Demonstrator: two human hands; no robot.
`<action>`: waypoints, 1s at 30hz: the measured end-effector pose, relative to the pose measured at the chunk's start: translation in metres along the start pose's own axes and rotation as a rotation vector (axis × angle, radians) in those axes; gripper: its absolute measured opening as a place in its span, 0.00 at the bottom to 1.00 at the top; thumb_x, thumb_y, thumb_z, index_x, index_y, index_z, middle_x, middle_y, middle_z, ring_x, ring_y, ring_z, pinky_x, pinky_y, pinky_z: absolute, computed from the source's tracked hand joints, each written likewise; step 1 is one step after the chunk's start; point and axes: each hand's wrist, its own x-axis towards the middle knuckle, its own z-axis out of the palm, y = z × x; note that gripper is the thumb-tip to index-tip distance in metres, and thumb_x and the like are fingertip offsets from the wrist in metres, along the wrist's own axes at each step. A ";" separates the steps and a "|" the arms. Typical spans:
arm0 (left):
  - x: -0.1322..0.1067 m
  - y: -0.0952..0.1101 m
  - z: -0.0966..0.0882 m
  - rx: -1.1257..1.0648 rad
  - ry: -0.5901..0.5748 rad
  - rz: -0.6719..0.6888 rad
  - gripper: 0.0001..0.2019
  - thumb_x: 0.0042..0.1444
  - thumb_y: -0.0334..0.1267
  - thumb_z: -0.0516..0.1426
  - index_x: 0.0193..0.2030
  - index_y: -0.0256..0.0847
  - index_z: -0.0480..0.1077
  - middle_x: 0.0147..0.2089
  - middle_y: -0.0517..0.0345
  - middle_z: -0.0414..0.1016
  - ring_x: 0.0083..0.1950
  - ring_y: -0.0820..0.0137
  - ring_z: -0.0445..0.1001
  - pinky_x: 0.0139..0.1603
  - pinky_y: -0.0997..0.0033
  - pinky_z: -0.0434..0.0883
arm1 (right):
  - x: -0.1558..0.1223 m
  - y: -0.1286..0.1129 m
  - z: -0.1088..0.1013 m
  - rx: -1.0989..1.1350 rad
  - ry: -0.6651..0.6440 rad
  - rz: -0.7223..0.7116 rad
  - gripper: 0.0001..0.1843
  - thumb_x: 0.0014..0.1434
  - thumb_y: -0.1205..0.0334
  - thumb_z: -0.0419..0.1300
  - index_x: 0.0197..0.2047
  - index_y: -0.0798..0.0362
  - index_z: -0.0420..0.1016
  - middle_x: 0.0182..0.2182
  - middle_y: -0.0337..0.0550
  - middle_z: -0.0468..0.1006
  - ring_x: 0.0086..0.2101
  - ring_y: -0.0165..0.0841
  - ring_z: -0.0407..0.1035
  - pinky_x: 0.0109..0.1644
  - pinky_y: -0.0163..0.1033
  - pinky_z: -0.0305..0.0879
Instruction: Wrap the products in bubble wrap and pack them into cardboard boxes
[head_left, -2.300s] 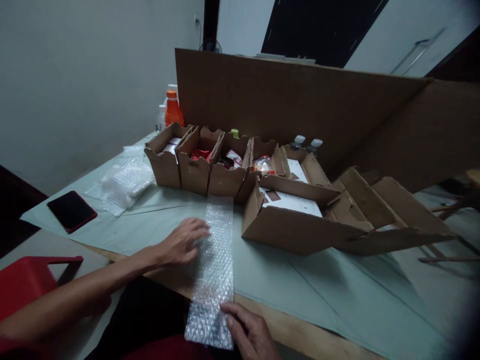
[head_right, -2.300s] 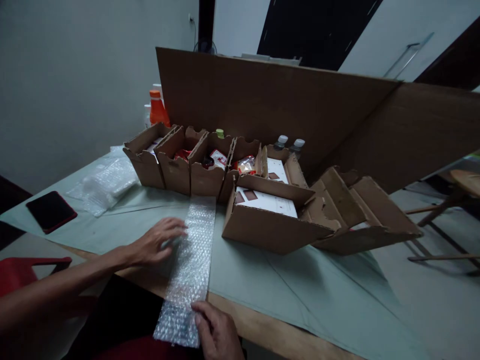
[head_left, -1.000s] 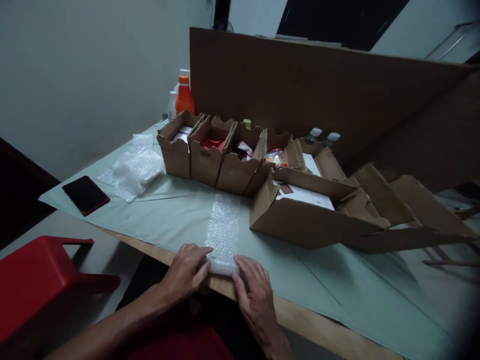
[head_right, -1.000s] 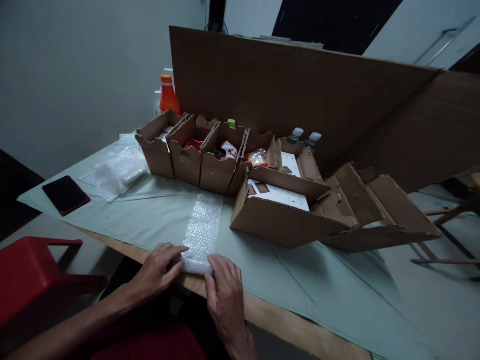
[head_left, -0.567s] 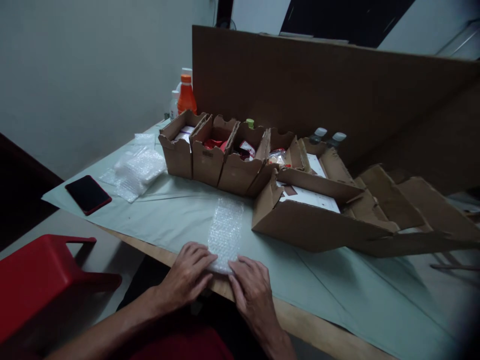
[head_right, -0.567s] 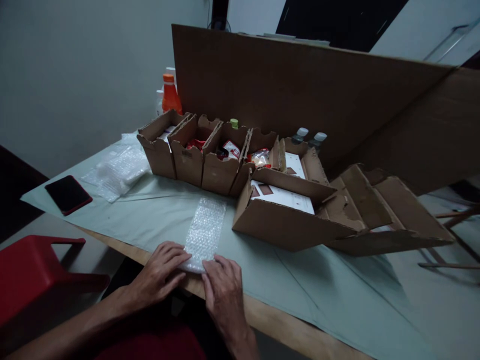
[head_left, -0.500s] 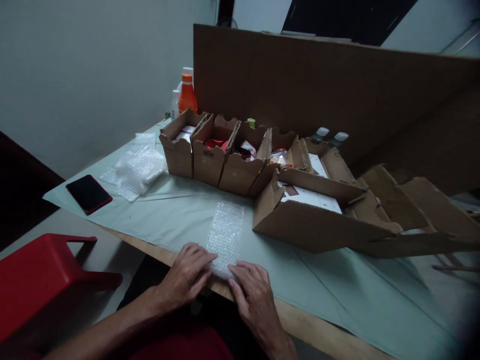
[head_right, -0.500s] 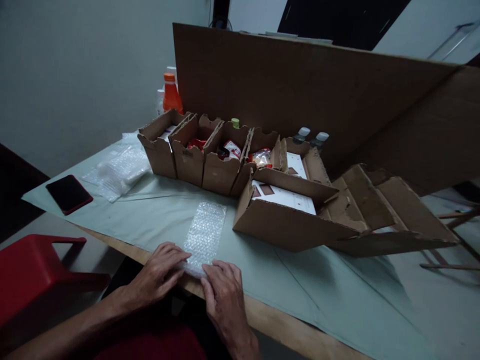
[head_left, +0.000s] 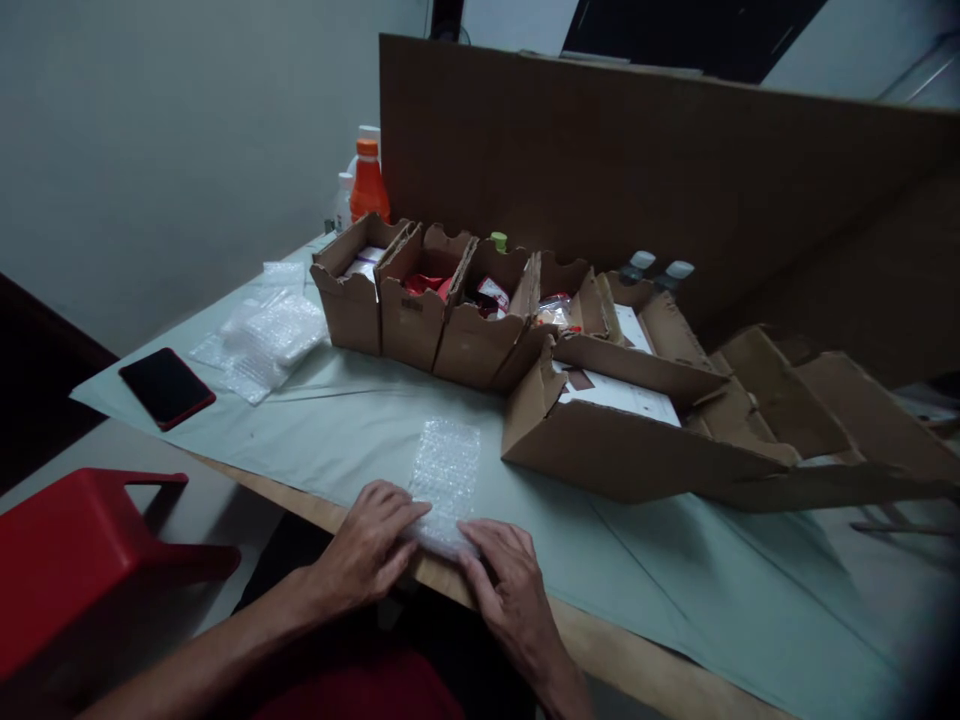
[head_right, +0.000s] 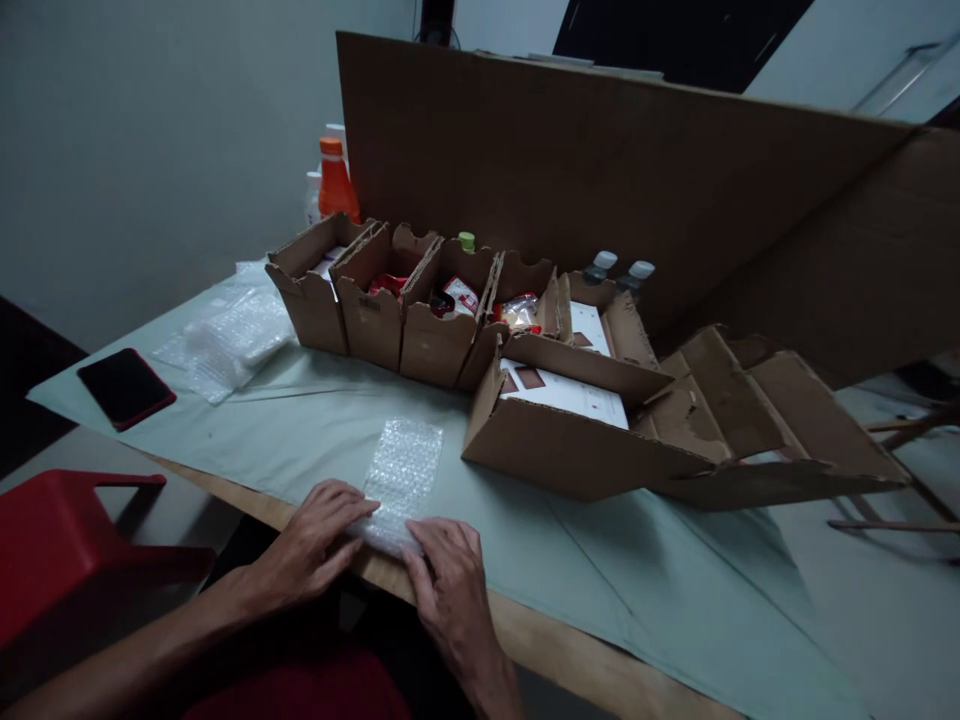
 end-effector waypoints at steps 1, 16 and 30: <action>0.001 -0.001 0.000 -0.019 0.004 -0.029 0.20 0.60 0.27 0.54 0.59 0.41 0.68 0.48 0.50 0.77 0.51 0.60 0.70 0.54 0.56 0.68 | -0.001 0.000 0.000 0.004 0.001 0.016 0.12 0.68 0.63 0.56 0.53 0.48 0.74 0.44 0.43 0.82 0.45 0.37 0.74 0.50 0.44 0.68; 0.008 -0.003 -0.005 -0.039 -0.042 -0.036 0.21 0.62 0.32 0.56 0.62 0.42 0.65 0.48 0.50 0.77 0.50 0.60 0.70 0.55 0.54 0.68 | 0.000 0.001 0.003 -0.031 0.015 0.011 0.15 0.69 0.63 0.55 0.57 0.47 0.71 0.46 0.44 0.80 0.46 0.38 0.72 0.51 0.46 0.65; 0.016 -0.004 0.000 -0.545 0.333 -0.630 0.21 0.60 0.46 0.59 0.57 0.40 0.68 0.48 0.49 0.73 0.48 0.61 0.74 0.48 0.58 0.72 | 0.027 0.016 0.026 -0.036 0.171 0.118 0.13 0.68 0.60 0.56 0.54 0.50 0.75 0.45 0.48 0.81 0.46 0.39 0.71 0.52 0.47 0.64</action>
